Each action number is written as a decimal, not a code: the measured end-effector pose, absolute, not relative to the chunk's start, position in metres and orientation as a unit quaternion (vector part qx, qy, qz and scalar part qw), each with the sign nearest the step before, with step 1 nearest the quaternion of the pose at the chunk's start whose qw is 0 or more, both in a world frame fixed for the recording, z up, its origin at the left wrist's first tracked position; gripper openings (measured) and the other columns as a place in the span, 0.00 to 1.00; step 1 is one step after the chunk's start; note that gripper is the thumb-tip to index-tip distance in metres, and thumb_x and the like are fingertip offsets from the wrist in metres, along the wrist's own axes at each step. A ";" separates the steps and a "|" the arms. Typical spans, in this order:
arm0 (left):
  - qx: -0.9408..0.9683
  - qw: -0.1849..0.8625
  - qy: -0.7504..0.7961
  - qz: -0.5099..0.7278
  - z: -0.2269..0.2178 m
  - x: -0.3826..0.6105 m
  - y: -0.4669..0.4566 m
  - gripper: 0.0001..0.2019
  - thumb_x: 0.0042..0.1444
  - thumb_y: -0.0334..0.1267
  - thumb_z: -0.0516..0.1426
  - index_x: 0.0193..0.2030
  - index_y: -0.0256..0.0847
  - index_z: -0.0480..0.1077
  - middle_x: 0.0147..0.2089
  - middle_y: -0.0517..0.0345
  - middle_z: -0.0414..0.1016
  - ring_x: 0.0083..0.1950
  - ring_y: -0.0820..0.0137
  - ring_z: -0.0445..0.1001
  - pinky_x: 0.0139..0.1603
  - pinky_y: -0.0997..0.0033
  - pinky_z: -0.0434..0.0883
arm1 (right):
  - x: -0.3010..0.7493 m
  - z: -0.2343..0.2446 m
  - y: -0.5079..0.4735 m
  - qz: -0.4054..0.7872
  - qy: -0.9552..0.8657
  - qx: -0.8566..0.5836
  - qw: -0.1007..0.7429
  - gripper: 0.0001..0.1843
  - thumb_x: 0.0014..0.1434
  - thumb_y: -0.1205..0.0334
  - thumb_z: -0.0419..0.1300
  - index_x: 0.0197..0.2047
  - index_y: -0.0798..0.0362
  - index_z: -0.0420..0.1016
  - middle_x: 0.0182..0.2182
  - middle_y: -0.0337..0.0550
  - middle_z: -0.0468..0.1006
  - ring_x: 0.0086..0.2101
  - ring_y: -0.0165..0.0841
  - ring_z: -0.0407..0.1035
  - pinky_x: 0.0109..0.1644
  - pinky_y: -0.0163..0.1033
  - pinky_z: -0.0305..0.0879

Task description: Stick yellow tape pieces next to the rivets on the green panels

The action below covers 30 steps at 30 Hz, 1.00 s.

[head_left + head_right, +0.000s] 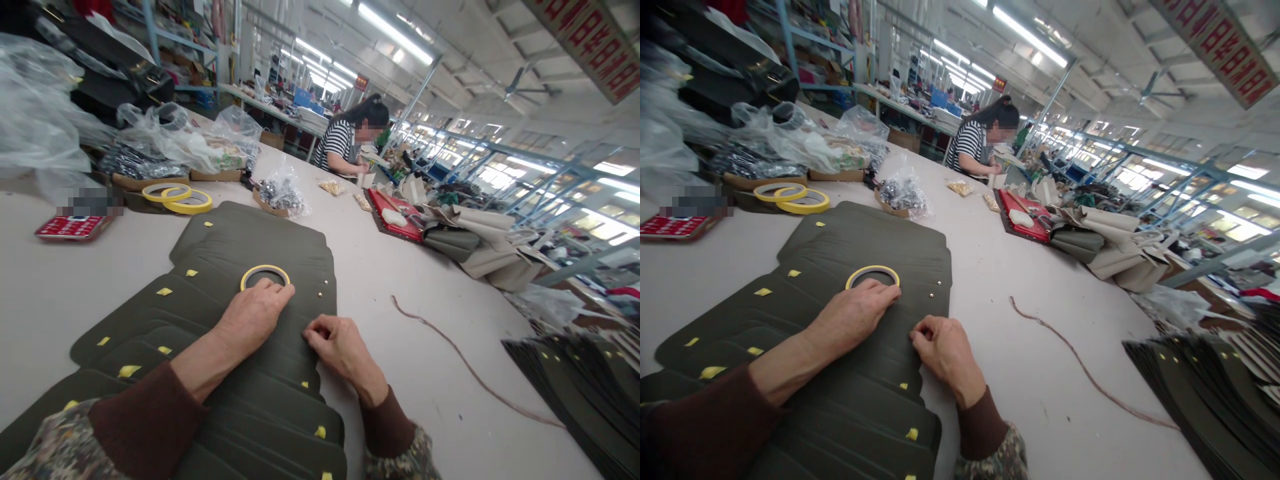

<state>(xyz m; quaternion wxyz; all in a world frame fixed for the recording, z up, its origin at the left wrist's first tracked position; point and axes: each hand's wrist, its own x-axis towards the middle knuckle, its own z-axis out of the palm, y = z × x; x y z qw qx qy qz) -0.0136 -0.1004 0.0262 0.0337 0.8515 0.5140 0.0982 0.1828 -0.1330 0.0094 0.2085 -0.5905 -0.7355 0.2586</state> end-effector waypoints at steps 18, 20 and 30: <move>0.890 0.097 0.365 0.253 0.014 -0.011 -0.118 0.10 0.67 0.35 0.48 0.53 0.42 0.63 0.41 0.57 0.81 0.39 0.67 0.81 0.33 0.73 0.71 | 0.173 0.010 -0.139 0.107 -0.775 -0.417 0.463 0.06 0.59 0.72 0.58 0.34 0.55 0.76 0.28 0.44 0.79 0.29 0.30 0.72 0.34 0.33 0.68; 0.890 0.104 0.373 0.241 0.016 -0.011 -0.117 0.07 0.67 0.36 0.48 0.48 0.43 0.65 0.40 0.58 0.80 0.38 0.66 0.80 0.31 0.72 0.69 | 0.173 0.008 -0.140 0.070 -0.775 -0.423 0.464 0.07 0.57 0.72 0.57 0.32 0.55 0.76 0.26 0.43 0.78 0.26 0.29 0.71 0.31 0.33 0.66; 0.877 0.097 0.358 0.307 0.024 -0.001 -0.121 0.10 0.66 0.32 0.47 0.35 0.42 0.66 0.31 0.60 0.73 0.33 0.69 0.73 0.34 0.71 0.65 | 0.164 0.015 -0.138 0.382 -0.540 -0.573 0.483 0.05 0.51 0.63 0.59 0.27 0.55 0.74 0.17 0.35 0.73 0.18 0.28 0.68 0.21 0.31 0.65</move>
